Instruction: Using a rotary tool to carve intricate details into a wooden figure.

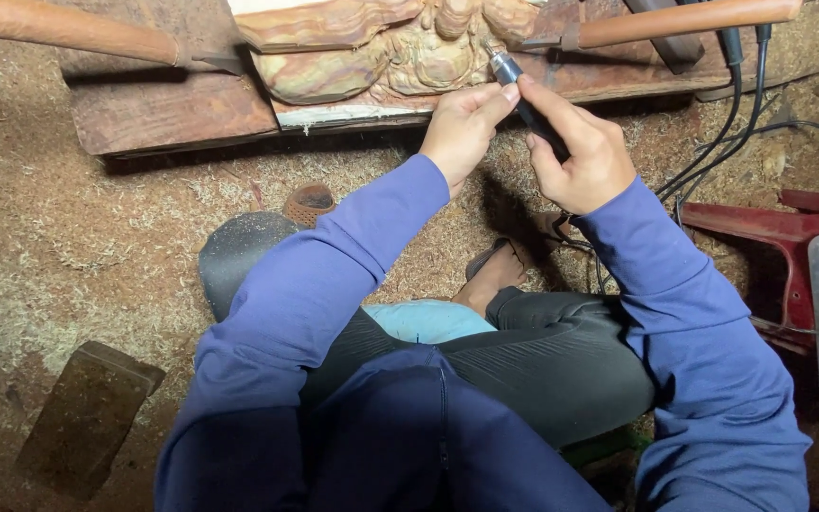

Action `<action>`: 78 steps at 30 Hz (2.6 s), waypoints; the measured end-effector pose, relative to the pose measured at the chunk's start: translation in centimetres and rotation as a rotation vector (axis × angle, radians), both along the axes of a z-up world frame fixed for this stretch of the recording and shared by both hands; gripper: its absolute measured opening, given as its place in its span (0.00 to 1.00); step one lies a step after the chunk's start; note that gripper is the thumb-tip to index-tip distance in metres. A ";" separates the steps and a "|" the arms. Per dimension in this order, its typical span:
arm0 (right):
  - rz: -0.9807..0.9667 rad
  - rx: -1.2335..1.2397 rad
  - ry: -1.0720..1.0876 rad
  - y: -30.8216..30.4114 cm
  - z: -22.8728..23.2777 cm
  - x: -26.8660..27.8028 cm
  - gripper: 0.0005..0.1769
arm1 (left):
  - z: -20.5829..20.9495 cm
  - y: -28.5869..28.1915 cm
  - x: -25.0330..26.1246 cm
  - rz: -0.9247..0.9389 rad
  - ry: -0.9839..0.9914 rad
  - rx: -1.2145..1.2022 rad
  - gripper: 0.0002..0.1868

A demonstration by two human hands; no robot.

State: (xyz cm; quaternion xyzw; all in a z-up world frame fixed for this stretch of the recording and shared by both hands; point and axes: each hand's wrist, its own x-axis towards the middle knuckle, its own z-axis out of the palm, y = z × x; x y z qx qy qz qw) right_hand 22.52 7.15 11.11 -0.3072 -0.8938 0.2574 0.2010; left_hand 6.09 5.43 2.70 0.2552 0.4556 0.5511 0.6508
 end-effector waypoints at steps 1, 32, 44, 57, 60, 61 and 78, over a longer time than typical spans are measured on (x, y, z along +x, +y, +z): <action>-0.001 0.000 -0.001 -0.1 0.2 -0.1 0.31 | 0.2 0.0 0.0 -0.001 -0.001 0.000 0.16; -0.303 -0.223 0.278 -6.5 -2.9 -5.5 0.29 | 2.2 -3.0 -4.6 0.062 0.352 0.030 0.22; -0.312 -0.242 0.315 -6.1 -3.5 -5.0 0.29 | 2.4 -2.6 -4.0 0.076 0.428 0.020 0.23; -0.386 -0.215 0.366 -7.3 -5.3 -4.9 0.30 | 2.2 -2.5 -3.2 -0.024 0.701 0.043 0.18; -0.448 -0.225 0.413 -9.9 -6.2 -4.8 0.31 | 1.7 -4.0 -2.9 -0.077 0.571 0.106 0.17; -0.450 -0.225 0.414 -10.1 -7.0 -5.0 0.31 | 1.4 -4.6 -2.4 -0.078 0.571 0.106 0.17; -0.380 -0.330 0.449 -9.1 -11.5 -6.6 0.30 | -0.5 -4.9 -5.8 -0.039 0.765 0.031 0.16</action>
